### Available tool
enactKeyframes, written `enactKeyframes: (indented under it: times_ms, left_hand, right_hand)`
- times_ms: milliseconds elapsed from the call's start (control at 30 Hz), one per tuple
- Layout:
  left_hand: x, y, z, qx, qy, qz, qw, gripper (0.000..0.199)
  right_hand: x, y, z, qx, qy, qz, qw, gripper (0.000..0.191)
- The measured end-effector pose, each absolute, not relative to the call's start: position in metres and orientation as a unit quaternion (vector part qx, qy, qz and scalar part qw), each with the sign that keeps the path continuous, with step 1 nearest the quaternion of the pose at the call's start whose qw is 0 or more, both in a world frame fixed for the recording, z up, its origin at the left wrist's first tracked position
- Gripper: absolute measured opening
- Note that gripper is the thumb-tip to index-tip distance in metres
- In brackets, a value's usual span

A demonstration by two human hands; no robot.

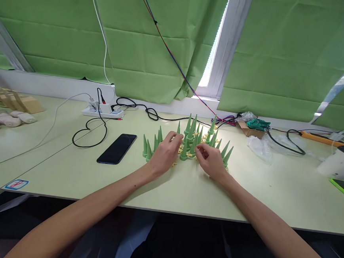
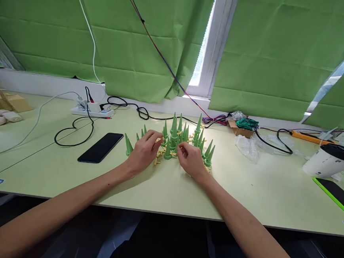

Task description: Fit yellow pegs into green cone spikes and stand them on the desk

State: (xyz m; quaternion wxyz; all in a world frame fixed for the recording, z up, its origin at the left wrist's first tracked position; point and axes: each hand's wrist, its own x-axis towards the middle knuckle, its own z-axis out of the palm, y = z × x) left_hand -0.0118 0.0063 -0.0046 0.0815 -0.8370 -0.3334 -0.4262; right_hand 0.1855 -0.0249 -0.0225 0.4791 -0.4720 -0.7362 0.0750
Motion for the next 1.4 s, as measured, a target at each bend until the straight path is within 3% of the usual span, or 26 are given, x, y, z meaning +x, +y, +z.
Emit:
enactKeyframes:
  times_ms: [300,1000,1167,1400]
  left_hand:
    - [-0.005,-0.002,-0.007,-0.86,-0.25,-0.442,-0.044,0.011]
    - [-0.005,0.001,-0.012,-0.893,-0.218,-0.385,-0.083,0.015]
    - [-0.005,-0.002,-0.01,-0.889,-0.215,-0.397,-0.081,0.019]
    - [-0.003,-0.002,-0.009,-0.822,-0.305,-0.449,-0.174,0.055]
  right_hand:
    - [0.183,-0.034,-0.017,-0.43,-0.744,0.222,0.462,0.026]
    - [0.184,-0.029,-0.013,-0.392,-0.656,0.417,0.492,0.028]
    - [0.186,-0.027,-0.016,-0.405,-0.674,0.369,0.496,0.028]
    - [0.187,-0.027,-0.015,-0.476,-0.689,0.221,0.5,0.029]
